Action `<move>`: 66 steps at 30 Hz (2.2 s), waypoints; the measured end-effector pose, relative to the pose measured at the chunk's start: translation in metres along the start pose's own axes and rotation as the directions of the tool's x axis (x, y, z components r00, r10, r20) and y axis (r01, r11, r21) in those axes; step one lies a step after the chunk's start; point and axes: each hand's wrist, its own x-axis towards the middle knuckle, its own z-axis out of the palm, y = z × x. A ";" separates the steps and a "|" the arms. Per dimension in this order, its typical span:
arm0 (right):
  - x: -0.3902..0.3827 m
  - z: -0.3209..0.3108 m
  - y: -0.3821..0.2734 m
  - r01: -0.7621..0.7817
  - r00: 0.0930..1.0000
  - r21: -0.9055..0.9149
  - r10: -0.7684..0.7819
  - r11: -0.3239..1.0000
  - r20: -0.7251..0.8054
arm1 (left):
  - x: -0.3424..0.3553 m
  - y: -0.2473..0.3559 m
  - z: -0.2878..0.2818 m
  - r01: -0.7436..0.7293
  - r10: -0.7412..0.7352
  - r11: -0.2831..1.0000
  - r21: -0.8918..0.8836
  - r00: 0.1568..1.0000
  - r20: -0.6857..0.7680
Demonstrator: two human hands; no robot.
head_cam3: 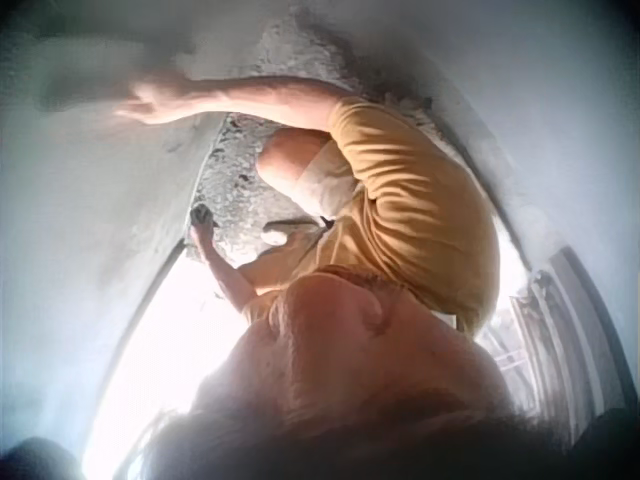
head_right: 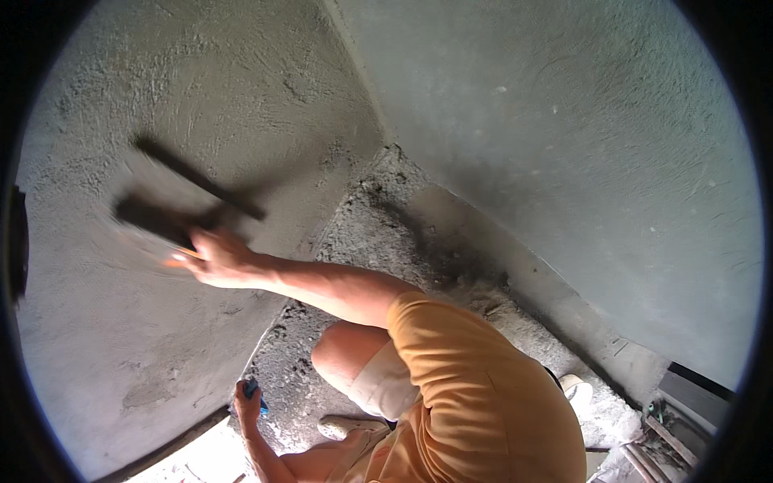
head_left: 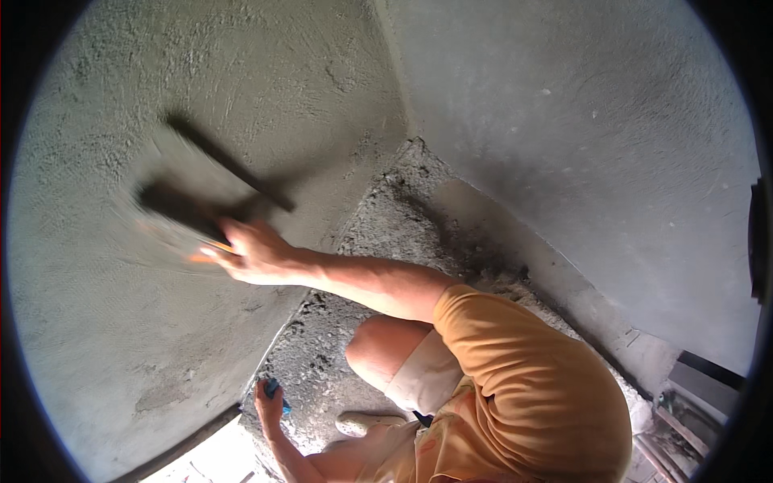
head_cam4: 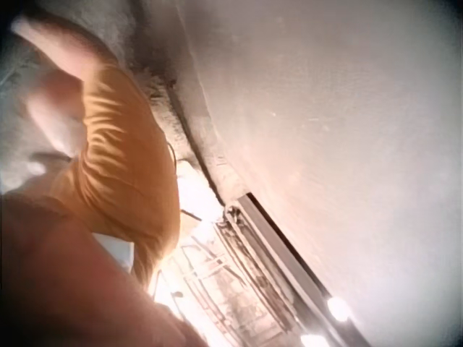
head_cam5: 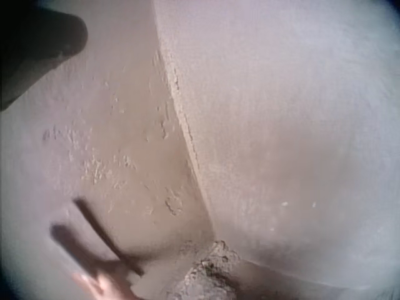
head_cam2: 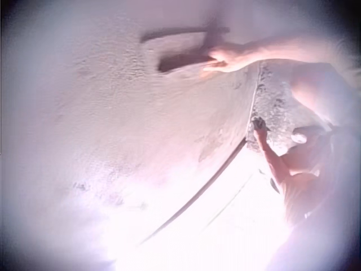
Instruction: The person smooths plaster on a wall using a float, applies water to the wall with a sponge dipped into a bucket, and continues smoothing the wall surface with the float.
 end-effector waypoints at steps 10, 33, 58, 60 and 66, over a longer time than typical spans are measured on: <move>0.023 -0.243 0.133 0.025 0.863 0.017 -0.013 1.000 -0.504 | -0.034 -0.022 -0.026 0.084 -0.088 0.987 -0.137 0.996 -0.021; -0.055 -0.127 0.140 -0.141 0.961 -0.103 0.111 0.985 -0.253 | -0.031 0.010 -0.014 0.107 -0.108 0.986 -0.128 0.994 -0.005; -0.033 -0.275 0.276 -0.602 0.795 -0.208 0.554 0.771 -0.248 | -0.082 -0.016 -0.012 0.314 -0.305 0.949 -0.022 0.934 0.183; -0.042 -0.264 0.314 -0.594 0.798 -0.122 0.563 0.795 -0.213 | -0.086 -0.028 -0.008 0.241 -0.234 0.970 -0.037 0.961 0.147; -0.038 -0.131 0.231 -0.441 0.862 -0.552 0.504 0.708 -0.043 | -0.049 0.016 -0.016 0.149 -0.149 0.989 -0.003 0.985 0.088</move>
